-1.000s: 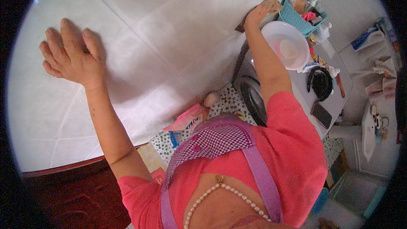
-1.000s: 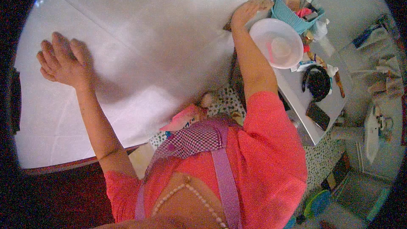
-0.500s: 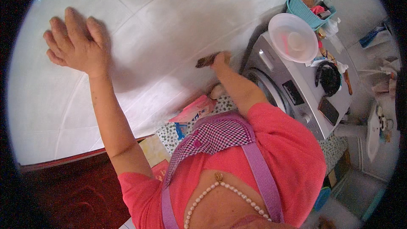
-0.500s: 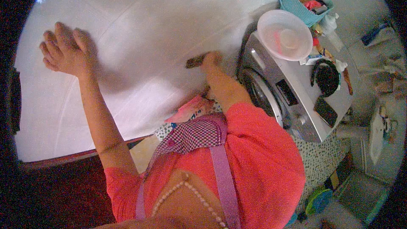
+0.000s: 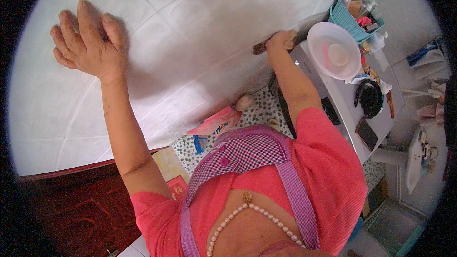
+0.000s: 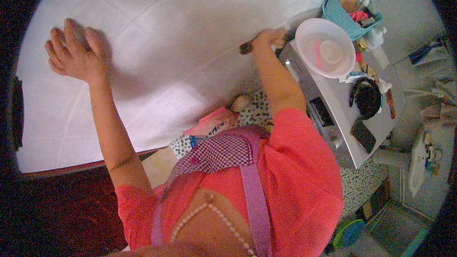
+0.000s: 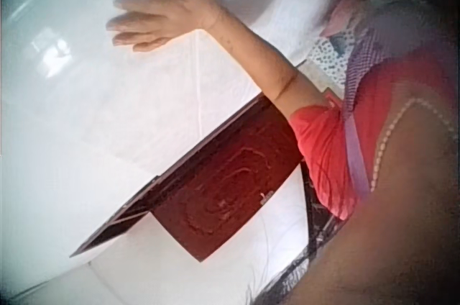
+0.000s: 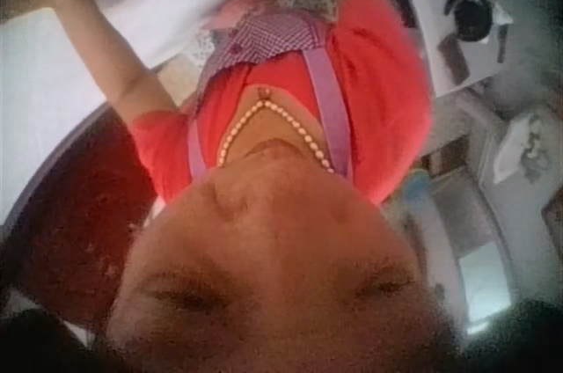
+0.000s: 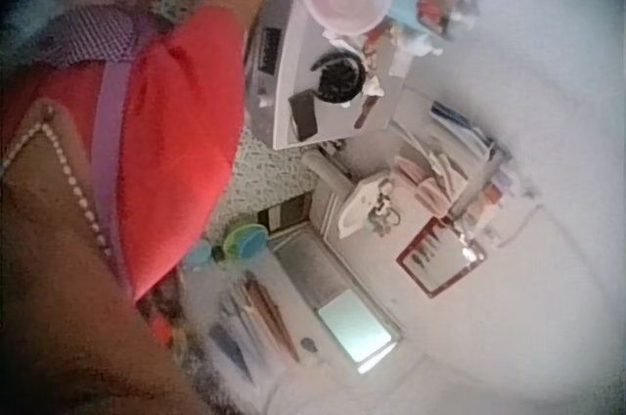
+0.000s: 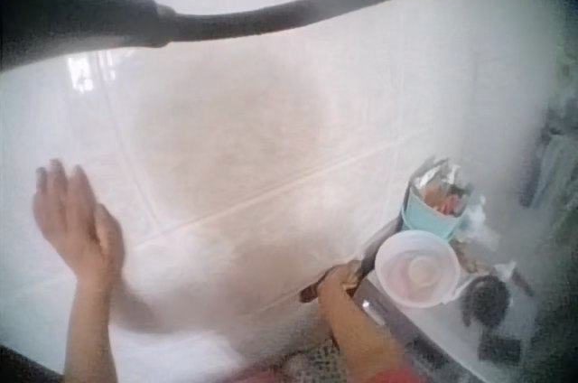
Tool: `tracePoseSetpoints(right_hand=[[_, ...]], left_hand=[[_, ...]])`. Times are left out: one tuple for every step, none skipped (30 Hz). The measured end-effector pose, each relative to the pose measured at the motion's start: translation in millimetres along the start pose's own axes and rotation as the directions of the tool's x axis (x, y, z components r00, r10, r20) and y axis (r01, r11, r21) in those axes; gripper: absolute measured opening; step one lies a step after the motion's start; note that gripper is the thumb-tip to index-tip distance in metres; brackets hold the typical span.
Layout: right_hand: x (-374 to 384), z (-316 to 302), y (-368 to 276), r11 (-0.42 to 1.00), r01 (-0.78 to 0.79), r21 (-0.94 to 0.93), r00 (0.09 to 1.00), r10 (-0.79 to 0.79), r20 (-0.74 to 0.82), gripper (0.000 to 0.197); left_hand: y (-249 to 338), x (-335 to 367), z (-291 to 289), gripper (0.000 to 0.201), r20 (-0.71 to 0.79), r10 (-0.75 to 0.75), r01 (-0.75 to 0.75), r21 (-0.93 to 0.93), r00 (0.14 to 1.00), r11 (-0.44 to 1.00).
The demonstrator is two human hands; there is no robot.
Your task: The person wipes a tiled wall with a cloth and then washes the cloth under a faucet in a sink.
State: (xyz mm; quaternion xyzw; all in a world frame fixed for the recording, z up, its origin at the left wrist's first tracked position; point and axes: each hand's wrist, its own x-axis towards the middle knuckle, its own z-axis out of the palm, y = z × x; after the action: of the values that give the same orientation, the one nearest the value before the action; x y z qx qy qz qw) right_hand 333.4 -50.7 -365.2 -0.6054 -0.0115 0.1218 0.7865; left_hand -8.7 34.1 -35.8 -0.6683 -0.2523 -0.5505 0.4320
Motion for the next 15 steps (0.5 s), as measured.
tracePoseSetpoints(right_hand=[[4.1, 4.6, -20.4, 0.998, 0.07, 0.006, 0.998, -0.07, -0.004, 0.053], [7.8, 8.3, -42.0, 0.988, 0.152, 0.011, 0.988, -0.152, -0.016, 0.053], [9.3, 11.5, -65.7, 0.969, 0.245, 0.007, 0.969, -0.245, -0.023, 0.053], [9.1, 16.2, -90.2, 0.937, 0.349, 0.0, 0.936, -0.349, -0.039, 0.053], [4.1, 23.6, -116.0, 0.885, 0.465, -0.018, 0.884, -0.466, -0.045, 0.053], [-4.6, 32.9, -144.5, 0.806, 0.59, -0.043, 0.805, -0.591, -0.046, 0.053], [-17.6, 40.0, -174.9, 0.714, 0.695, -0.086, 0.713, -0.699, -0.042, 0.053], [-31.9, 47.1, -199.0, 0.599, 0.784, -0.163, 0.602, -0.798, -0.031, 0.05], [-46.7, 57.6, -218.0, 0.466, 0.855, -0.23, 0.477, -0.879, -0.007, 0.047], [-60.3, 65.6, -226.3, 0.316, 0.902, -0.294, 0.338, -0.941, 0.024, 0.045], [-78.9, 70.3, -223.6, 0.18, 0.941, -0.287, 0.213, -0.973, 0.087, 0.043], [-94.7, 76.9, -217.5, 0.042, 0.962, -0.27, 0.084, -0.986, 0.145, 0.042], [-109.0, 83.1, -203.7, -0.113, 0.971, -0.21, -0.031, -0.932, 0.362, 0.042], [-123.5, 90.3, -188.5, -0.23, 0.969, -0.091, -0.142, -0.818, 0.557, 0.042], [-160.4, 86.0, -172.0, -0.271, 0.962, -0.026, -0.141, -0.577, 0.804, 0.035]], left_hand=[[-1.7, 0.4, -2.1, 0.038, -0.008, 0.0, 0.0, 0.0, 1.0, 1.0], [-2.4, 0.4, -3.2, 0.038, -0.015, -0.003, 0.003, -0.004, 1.0, 1.0], [-0.8, -1.0, -4.3, 0.038, -0.022, -0.007, 0.006, -0.008, 1.0, 1.0], [0.5, -0.6, -2.9, 0.038, -0.033, -0.012, 0.011, -0.024, 0.999, 1.0], [-0.2, -0.4, -2.9, 0.038, -0.04, -0.014, 0.012, -0.033, 0.999, 0.999], [-1.3, -0.6, -3.3, 0.038, -0.045, -0.015, 0.013, -0.042, 0.999, 0.999], [-2.2, -0.6, -3.0, 0.038, -0.041, -0.011, 0.009, -0.049, 0.999, 0.999], [-2.5, -0.5, -1.7, 0.037, -0.039, -0.01, 0.008, -0.056, 0.999, 0.998], [-4.3, -0.5, -2.7, 0.037, -0.038, -0.012, 0.01, -0.056, 0.999, 0.998], [-4.7, -0.9, -1.5, 0.037, -0.026, -0.011, 0.01, -0.043, 1.0, 0.999], [-5.2, -1.9, 0.0, 0.037, -0.013, -0.011, 0.01, -0.029, 1.0, 1.0], [-5.6, -2.3, 1.0, 0.037, -0.001, -0.009, 0.009, -0.016, 1.0, 1.0], [-4.6, -1.9, 2.7, 0.038, -0.031, -0.001, 0.001, -0.003, 1.0, 1.0], [-2.7, -2.2, 5.3, 0.039, -0.057, 0.008, -0.007, 0.01, 0.998, 1.0], [-2.4, -2.9, 5.9, 0.041, -0.083, 0.017, -0.015, 0.024, 0.996, 1.0]])
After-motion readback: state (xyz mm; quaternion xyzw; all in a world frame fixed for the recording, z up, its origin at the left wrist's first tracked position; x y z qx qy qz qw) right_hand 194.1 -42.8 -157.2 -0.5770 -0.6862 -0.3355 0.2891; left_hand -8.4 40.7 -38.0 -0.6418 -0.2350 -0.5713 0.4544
